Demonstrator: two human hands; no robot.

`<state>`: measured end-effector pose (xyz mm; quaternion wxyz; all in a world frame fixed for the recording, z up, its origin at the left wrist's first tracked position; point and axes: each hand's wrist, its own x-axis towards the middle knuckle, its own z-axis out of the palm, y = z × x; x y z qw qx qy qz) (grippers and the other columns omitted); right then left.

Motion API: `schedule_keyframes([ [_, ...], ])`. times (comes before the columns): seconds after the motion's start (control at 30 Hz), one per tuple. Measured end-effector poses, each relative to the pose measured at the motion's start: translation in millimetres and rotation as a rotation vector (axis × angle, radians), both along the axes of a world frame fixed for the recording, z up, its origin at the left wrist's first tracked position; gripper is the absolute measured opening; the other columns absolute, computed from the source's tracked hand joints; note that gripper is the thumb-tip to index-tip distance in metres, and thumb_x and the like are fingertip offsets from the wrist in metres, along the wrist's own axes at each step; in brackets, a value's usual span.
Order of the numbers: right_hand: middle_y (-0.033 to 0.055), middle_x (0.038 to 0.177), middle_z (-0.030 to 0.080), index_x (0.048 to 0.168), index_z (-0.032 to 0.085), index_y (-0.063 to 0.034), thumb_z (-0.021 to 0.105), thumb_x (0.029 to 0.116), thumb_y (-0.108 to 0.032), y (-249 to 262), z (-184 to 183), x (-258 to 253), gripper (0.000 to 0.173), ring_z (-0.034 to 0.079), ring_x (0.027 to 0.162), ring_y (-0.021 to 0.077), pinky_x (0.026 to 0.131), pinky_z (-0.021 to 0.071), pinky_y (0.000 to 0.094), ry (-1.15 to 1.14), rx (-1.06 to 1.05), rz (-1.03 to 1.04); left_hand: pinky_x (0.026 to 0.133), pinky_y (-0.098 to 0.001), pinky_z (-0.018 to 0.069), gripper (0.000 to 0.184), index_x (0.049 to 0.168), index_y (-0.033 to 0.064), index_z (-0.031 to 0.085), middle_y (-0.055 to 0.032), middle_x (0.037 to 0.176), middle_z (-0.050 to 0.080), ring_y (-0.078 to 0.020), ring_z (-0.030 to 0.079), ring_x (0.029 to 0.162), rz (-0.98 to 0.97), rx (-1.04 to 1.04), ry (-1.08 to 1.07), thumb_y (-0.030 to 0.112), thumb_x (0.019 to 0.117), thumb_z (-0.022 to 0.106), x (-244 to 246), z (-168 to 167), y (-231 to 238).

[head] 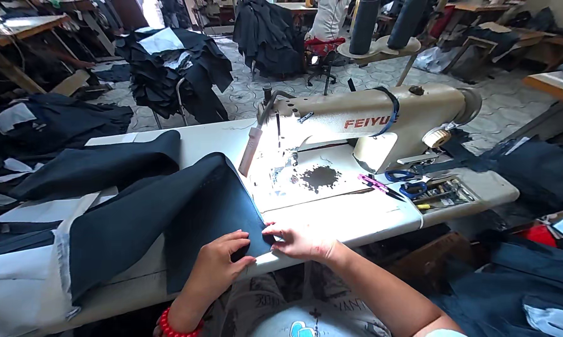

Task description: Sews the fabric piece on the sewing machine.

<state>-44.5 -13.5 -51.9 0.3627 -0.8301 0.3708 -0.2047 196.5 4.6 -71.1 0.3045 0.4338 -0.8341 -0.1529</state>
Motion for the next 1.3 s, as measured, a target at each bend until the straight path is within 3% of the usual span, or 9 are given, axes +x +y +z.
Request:
schedule_keyframes([
  [0.17, 0.0283, 0.132, 0.062, 0.118, 0.07, 0.0104, 0.065, 0.09, 0.001, -6, -2, 0, 0.03, 0.06, 0.126, 0.0317, 0.107, 0.0457, 0.04, -0.099, 0.023, -0.001, 0.097, -0.0499, 0.057, 0.026, 0.099, 0.0011, 0.08, -0.0161, 0.115, 0.076, -0.0326, 0.071, 0.115, -0.036, 0.013, -0.011, 0.022, 0.0831, 0.076, 4, 1, -2],
  [0.37, 0.0301, 0.136, 0.059, 0.124, 0.067, 0.0112, 0.066, 0.0888, 0.0, -6, 3, 0, 0.037, 0.057, 0.129, 0.0337, 0.109, 0.0438, 0.0411, -0.048, 0.052, 0.027, 0.098, -0.0441, 0.0567, 0.029, 0.098, 0.0034, 0.081, -0.0139, 0.112, 0.077, -0.0276, 0.072, 0.114, -0.04, 0.075, 0.055, 0.029, 0.0853, 0.073, 11, 1, -10],
  [0.47, 0.0262, 0.135, 0.062, 0.124, 0.068, 0.0086, 0.059, 0.0946, -0.004, -6, 3, 2, 0.033, 0.06, 0.127, 0.0312, 0.107, 0.0457, 0.0423, -0.013, 0.044, -0.03, 0.099, -0.0419, 0.0562, 0.029, 0.099, 0.0035, 0.081, -0.0136, 0.113, 0.077, -0.0262, 0.072, 0.114, -0.037, 0.082, 0.059, 0.028, 0.0883, 0.07, 10, 2, -10],
  [0.6, 0.0235, 0.124, 0.069, 0.113, 0.073, 0.0071, 0.052, 0.0975, -0.009, -8, -5, 3, 0.03, 0.066, 0.118, 0.0323, 0.1, 0.05, 0.0451, -0.014, -0.134, -0.06, 0.099, -0.0399, 0.0567, 0.029, 0.099, 0.0048, 0.081, -0.012, 0.111, 0.077, -0.0234, 0.072, 0.113, -0.016, 0.058, 0.061, 0.029, 0.0935, 0.065, 7, 1, -10],
  [0.77, 0.0228, 0.109, 0.073, 0.099, 0.074, 0.0081, 0.056, 0.0931, -0.007, -5, -10, 14, 0.025, 0.071, 0.104, 0.032, 0.091, 0.0539, 0.0424, -0.047, -0.317, -0.1, 0.089, -0.0425, 0.0598, 0.03, 0.089, 0.0007, 0.079, -0.0136, 0.104, 0.078, -0.0253, 0.075, 0.102, 0.088, -0.037, 0.059, 0.015, 0.0913, 0.053, -8, 1, -6],
  [0.93, 0.0212, 0.098, 0.073, 0.089, 0.072, 0.0054, 0.066, 0.085, -0.008, -2, -29, 34, 0.015, 0.073, 0.094, 0.0334, 0.081, 0.0581, 0.0455, -0.014, -0.516, -0.268, 0.077, -0.0492, 0.0605, 0.017, 0.085, 0.0003, 0.076, -0.0148, 0.099, 0.077, -0.0287, 0.076, 0.093, 0.2, -0.075, 0.014, 0.009, 0.0828, 0.061, -26, 1, -1],
  [1.1, 0.0154, 0.082, 0.068, 0.087, 0.071, 0.001, 0.07, 0.0746, 0.001, -2, -30, 49, 0.013, 0.07, 0.073, 0.0265, 0.064, 0.0582, 0.0363, -0.022, -0.691, -0.411, 0.061, -0.0485, 0.0565, 0.014, 0.088, -0.0019, 0.071, -0.0154, 0.086, 0.073, -0.0305, 0.072, 0.075, 0.34, -0.181, 0.026, 0.008, 0.08, 0.066, -36, -2, 3],
  [1.17, 0.0152, 0.081, 0.069, 0.094, 0.073, 0.0011, 0.068, 0.076, 0.003, 2, -24, 50, 0.019, 0.071, 0.071, 0.0262, 0.062, 0.0587, 0.0361, -0.026, -0.716, -0.444, 0.063, -0.0507, 0.0585, 0.016, 0.093, -0.0042, 0.071, -0.0193, 0.095, 0.073, -0.0344, 0.074, 0.08, 0.39, -0.237, 0.0, -0.001, 0.077, 0.067, -31, -2, 6],
  [1.3, 0.0197, 0.085, 0.074, 0.103, 0.076, 0.006, 0.067, 0.0695, 0.005, 2, -19, 37, 0.035, 0.074, 0.074, 0.0329, 0.064, 0.0601, 0.0425, -0.076, -0.765, -0.495, 0.084, -0.0608, 0.055, 0.023, 0.098, -0.009, 0.07, -0.0314, 0.107, 0.067, -0.0508, 0.066, 0.101, 0.545, -0.254, -0.063, -0.008, 0.075, 0.067, 4, -3, 16],
])
